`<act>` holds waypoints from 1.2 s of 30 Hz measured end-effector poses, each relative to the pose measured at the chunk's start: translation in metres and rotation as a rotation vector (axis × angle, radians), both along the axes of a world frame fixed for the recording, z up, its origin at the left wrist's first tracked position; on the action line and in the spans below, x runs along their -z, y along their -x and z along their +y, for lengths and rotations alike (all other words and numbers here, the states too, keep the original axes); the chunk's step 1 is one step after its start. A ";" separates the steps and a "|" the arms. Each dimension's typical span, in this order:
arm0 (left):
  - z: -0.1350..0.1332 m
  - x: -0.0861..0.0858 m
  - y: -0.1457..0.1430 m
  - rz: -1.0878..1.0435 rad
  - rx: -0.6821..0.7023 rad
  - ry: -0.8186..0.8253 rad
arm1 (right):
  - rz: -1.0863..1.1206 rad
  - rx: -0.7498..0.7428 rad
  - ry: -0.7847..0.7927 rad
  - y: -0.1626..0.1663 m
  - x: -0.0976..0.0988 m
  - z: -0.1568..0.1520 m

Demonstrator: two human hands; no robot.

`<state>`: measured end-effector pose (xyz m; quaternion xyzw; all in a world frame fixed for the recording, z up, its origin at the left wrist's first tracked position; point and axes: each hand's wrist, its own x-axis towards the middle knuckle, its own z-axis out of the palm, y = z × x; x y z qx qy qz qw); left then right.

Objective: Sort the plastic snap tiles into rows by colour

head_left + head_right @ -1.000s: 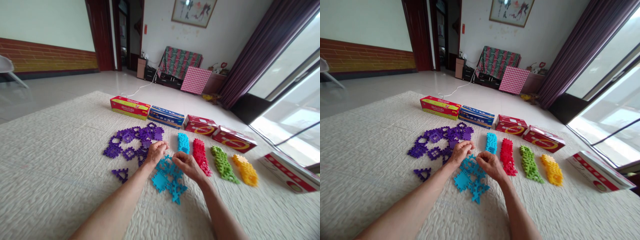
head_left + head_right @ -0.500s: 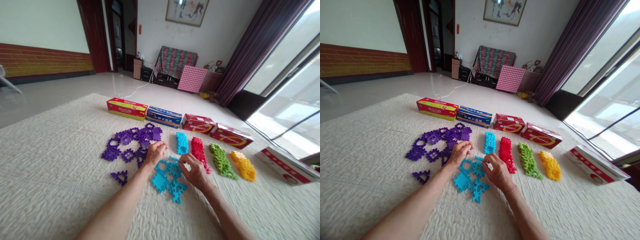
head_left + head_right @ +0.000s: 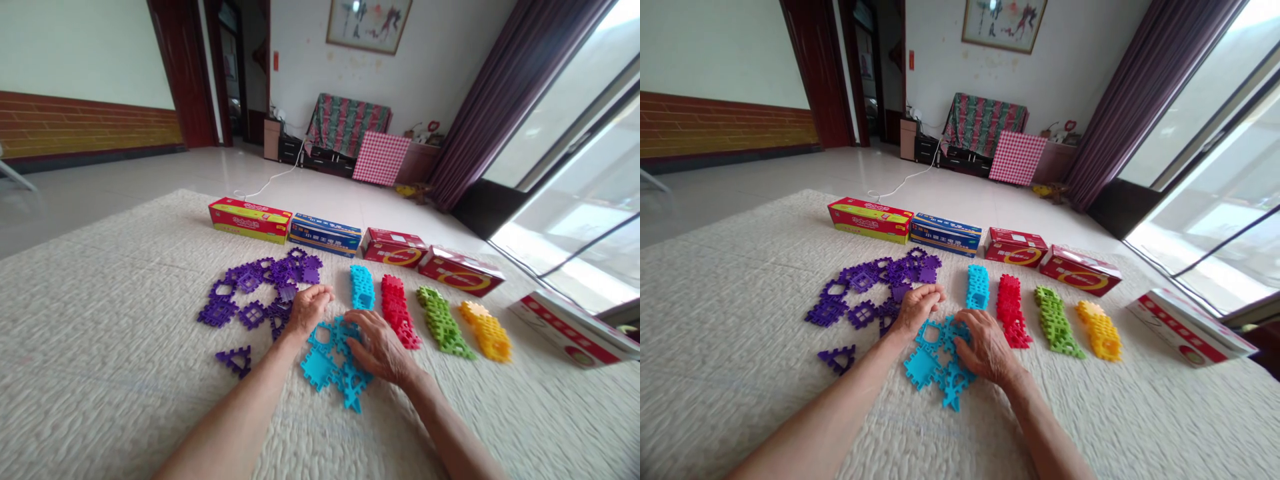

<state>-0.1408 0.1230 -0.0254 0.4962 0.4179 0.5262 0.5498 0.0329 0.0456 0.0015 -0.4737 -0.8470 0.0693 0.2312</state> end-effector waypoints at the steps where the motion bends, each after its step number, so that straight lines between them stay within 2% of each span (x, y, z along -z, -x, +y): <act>1: 0.000 0.000 0.000 0.001 0.000 -0.002 | 0.008 0.000 -0.003 0.000 0.000 0.000; 9: 0.000 0.001 0.000 -0.006 -0.003 0.018 | -0.004 -0.015 0.011 -0.008 -0.003 0.002; 19: -0.001 -0.002 0.001 0.001 -0.007 0.028 | 0.021 -0.015 -0.055 -0.008 0.004 0.003; 23: -0.002 -0.004 0.000 -0.005 -0.013 0.046 | 0.026 0.086 -0.162 -0.017 0.003 0.006; 28: -0.003 -0.005 0.000 0.000 -0.015 0.060 | -0.095 0.245 -0.306 -0.028 0.005 0.015; 36: -0.001 -0.001 0.000 0.006 0.001 0.031 | -0.204 0.262 -0.331 -0.032 0.011 0.023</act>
